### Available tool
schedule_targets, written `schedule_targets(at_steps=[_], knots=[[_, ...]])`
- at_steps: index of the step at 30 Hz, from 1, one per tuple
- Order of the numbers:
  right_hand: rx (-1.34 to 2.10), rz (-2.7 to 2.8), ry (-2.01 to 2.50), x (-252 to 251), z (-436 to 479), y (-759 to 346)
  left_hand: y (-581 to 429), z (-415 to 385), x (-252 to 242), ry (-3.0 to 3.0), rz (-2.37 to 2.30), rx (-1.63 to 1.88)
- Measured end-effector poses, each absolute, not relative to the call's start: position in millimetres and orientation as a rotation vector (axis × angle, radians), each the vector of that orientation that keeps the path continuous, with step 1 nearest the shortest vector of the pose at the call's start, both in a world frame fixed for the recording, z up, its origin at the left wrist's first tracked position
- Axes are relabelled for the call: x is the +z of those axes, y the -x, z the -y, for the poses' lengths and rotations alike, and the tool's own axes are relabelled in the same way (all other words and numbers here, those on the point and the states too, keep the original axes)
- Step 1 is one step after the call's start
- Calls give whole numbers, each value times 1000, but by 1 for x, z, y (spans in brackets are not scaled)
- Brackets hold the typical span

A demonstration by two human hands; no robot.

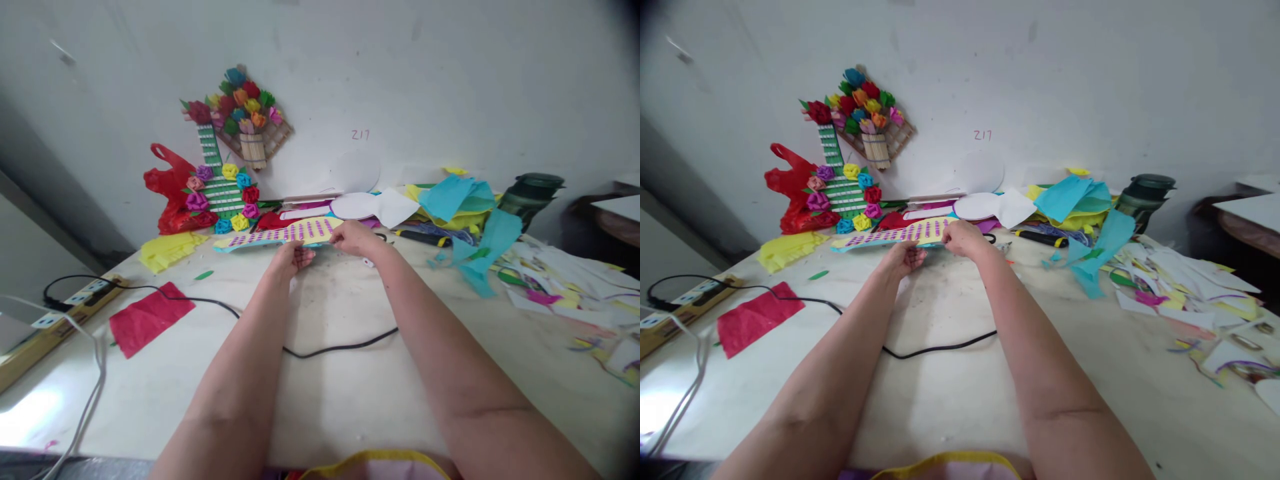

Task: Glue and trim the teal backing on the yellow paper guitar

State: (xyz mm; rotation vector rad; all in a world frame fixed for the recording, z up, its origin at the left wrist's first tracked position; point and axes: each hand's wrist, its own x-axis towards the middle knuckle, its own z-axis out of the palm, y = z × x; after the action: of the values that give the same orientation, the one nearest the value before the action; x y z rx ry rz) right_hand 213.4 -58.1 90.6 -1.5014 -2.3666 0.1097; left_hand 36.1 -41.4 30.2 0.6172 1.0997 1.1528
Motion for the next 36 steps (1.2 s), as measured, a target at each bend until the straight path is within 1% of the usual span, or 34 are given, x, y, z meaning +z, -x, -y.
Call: schedule_targets(at_steps=[12, 17, 20, 24, 28, 29, 32, 33, 34, 36], knots=[[2, 2396, 1550, 94, 63, -210, -38, 44, 34, -586, -1099, 1170], [-80, 2455, 1401, 83, 52, -213, -35, 44, 36, -589, -1104, 1154], [-9, 2500, 1310, 75, 46, -215, -33, 43, 35, -619, -1127, 1117], [134, 2500, 1318, 70, 46, -214, -25, 44, 36, -729, -1209, 1000], [149, 2495, 1315, 70, 47, -211, -12, 46, 46, -1050, -1425, 856], [148, 2500, 1318, 70, 47, -211, -10, 47, 49, -1172, -1486, 917], [139, 2515, 1322, 70, 47, -209, -9, 48, 56, -1534, -1577, 1332], [134, 2517, 1326, 70, 47, -209, -11, 47, 57, -1652, -1582, 1408], [130, 2515, 1335, 70, 47, -209, -13, 47, 56, -1772, -1566, 1446], [125, 2512, 1355, 70, 48, -208, -17, 45, 50, -1992, -1439, 1394]])
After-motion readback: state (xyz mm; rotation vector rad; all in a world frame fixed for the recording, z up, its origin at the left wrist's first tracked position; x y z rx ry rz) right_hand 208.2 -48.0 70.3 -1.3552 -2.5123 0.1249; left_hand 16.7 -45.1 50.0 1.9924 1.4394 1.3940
